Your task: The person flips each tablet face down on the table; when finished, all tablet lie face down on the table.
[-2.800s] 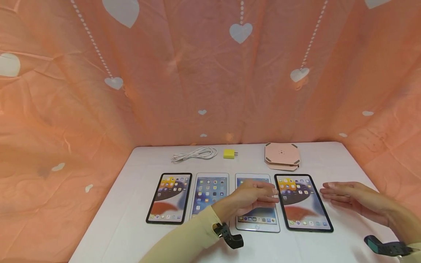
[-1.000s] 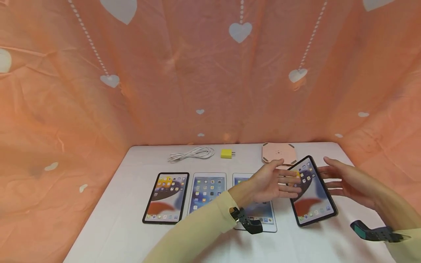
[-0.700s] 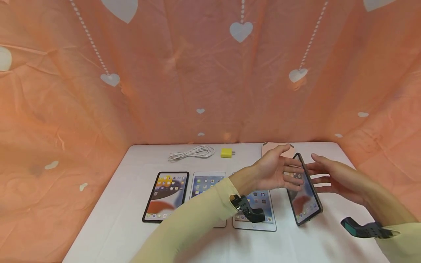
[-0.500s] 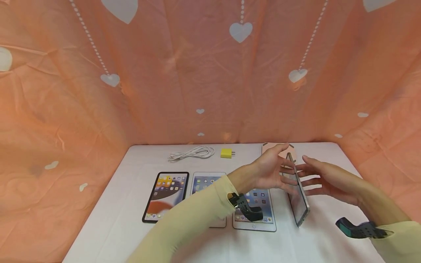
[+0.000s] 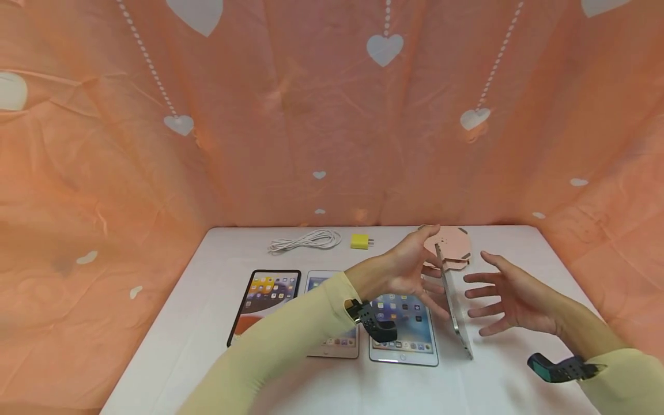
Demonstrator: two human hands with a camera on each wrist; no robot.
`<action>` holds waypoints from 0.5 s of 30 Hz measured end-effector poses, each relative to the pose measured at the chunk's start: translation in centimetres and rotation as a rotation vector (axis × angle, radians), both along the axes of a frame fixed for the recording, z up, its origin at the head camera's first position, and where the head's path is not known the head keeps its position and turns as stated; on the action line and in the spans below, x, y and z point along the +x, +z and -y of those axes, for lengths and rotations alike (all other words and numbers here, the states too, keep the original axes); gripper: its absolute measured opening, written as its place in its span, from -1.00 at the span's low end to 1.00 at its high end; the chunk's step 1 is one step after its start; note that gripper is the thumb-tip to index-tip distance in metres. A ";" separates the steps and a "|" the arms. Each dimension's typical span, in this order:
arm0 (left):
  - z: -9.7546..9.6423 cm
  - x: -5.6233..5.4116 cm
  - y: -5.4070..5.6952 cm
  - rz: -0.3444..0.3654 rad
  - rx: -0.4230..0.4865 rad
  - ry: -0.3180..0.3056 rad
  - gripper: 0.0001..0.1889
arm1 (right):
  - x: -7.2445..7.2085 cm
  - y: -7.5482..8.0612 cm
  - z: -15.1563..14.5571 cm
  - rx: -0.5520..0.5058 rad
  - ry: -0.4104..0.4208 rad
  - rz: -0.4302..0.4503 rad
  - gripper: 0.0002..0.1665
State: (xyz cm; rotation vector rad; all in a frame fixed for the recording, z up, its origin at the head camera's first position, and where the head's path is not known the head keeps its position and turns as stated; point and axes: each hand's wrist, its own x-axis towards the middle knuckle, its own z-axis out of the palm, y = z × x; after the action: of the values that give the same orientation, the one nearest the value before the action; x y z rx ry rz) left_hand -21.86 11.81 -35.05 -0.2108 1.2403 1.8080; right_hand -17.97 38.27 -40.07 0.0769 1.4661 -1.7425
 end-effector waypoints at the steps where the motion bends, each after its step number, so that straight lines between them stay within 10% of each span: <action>1: 0.1 0.0 -0.1 0.004 -0.006 0.008 0.06 | 0.0 -0.4 -0.1 0.053 -0.025 -0.003 0.06; 15: 0.9 -0.2 -2.6 -0.071 -0.118 0.008 -0.03 | 0.0 -2.9 0.5 0.290 -0.174 0.006 0.39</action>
State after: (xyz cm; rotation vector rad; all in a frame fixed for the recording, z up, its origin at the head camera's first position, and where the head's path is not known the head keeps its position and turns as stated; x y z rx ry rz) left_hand -22.01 10.94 -37.65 -0.2191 1.3996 1.7641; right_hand -17.93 37.75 -42.96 0.3710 1.7424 -1.6493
